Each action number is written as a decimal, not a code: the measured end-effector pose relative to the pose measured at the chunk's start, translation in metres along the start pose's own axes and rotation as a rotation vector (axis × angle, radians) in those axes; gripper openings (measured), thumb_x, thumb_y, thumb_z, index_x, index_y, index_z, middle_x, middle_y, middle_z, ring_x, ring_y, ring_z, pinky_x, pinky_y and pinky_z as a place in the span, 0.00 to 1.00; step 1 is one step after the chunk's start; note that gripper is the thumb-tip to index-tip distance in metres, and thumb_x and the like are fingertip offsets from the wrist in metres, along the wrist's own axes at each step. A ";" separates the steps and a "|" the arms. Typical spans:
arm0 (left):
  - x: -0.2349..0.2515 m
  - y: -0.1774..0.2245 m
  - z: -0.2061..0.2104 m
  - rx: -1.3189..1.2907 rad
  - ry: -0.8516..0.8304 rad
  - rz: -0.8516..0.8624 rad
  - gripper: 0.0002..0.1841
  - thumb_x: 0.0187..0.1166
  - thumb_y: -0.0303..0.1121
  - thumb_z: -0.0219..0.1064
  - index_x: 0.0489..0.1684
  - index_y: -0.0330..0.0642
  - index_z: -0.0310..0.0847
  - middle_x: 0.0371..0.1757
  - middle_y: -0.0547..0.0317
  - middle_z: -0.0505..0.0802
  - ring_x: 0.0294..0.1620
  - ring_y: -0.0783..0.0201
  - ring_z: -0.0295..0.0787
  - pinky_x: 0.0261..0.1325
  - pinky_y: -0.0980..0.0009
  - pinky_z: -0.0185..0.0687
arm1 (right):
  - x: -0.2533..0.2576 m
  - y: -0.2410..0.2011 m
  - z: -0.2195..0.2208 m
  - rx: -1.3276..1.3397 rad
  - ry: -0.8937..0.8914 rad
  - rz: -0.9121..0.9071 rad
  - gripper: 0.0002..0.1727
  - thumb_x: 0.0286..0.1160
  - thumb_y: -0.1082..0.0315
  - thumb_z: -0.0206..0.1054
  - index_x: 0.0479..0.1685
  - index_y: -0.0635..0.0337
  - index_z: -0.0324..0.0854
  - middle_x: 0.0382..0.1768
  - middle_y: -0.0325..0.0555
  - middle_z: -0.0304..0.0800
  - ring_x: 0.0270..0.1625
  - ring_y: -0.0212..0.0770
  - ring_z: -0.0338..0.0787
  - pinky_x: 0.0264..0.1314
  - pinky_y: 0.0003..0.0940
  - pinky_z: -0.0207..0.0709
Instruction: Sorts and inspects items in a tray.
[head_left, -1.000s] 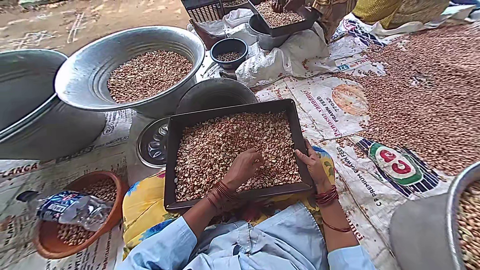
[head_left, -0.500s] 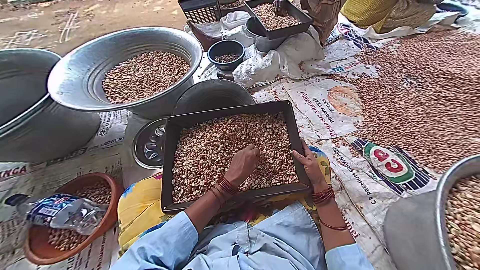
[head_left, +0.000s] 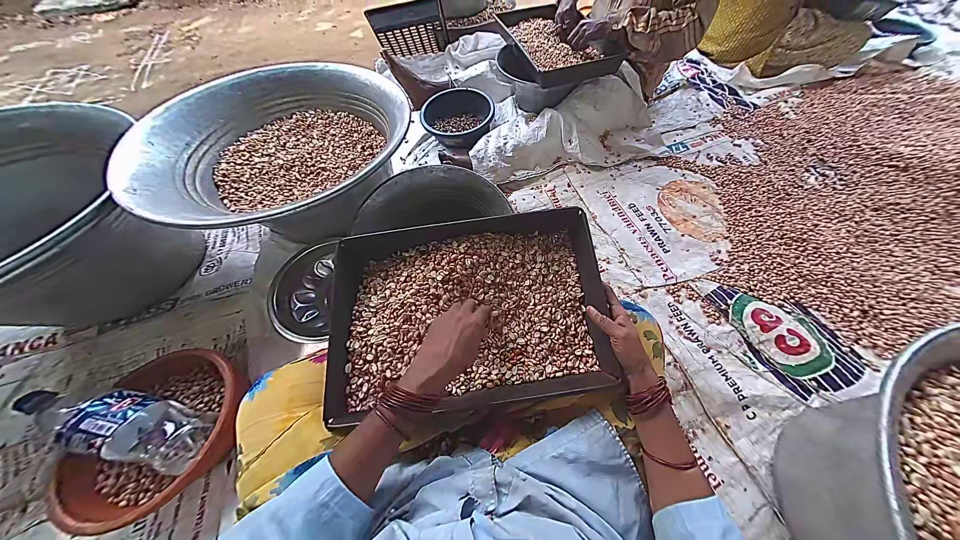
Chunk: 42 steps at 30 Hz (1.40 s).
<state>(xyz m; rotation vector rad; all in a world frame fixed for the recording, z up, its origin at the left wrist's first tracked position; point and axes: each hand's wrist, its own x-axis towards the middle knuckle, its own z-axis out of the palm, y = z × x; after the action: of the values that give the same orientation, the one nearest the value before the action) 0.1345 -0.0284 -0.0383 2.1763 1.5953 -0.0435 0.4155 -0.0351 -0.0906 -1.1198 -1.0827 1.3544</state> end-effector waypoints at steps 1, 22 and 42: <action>0.001 0.012 0.008 -0.022 -0.082 0.056 0.21 0.85 0.32 0.63 0.76 0.37 0.77 0.71 0.34 0.84 0.69 0.33 0.83 0.68 0.38 0.78 | 0.000 0.000 0.000 -0.001 0.000 0.001 0.38 0.83 0.74 0.54 0.92 0.70 0.42 0.80 0.56 0.70 0.67 0.22 0.83 0.67 0.15 0.77; 0.083 0.047 -0.004 -0.700 0.120 0.090 0.12 0.83 0.28 0.59 0.60 0.35 0.80 0.39 0.53 0.89 0.32 0.66 0.83 0.41 0.66 0.81 | 0.002 0.001 -0.003 0.051 -0.025 -0.014 0.37 0.82 0.74 0.56 0.90 0.71 0.45 0.77 0.53 0.74 0.66 0.22 0.83 0.68 0.15 0.77; 0.116 0.067 0.006 -0.159 0.243 0.216 0.11 0.82 0.26 0.63 0.55 0.34 0.88 0.51 0.38 0.91 0.52 0.40 0.91 0.57 0.44 0.85 | 0.002 0.001 -0.003 0.019 -0.022 -0.020 0.37 0.82 0.74 0.55 0.91 0.70 0.47 0.79 0.54 0.71 0.69 0.22 0.82 0.68 0.15 0.76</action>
<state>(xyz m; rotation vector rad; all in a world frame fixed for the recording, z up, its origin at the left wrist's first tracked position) 0.2354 0.0576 -0.0541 2.2808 1.4195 0.4136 0.4178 -0.0328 -0.0924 -1.0803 -1.0919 1.3612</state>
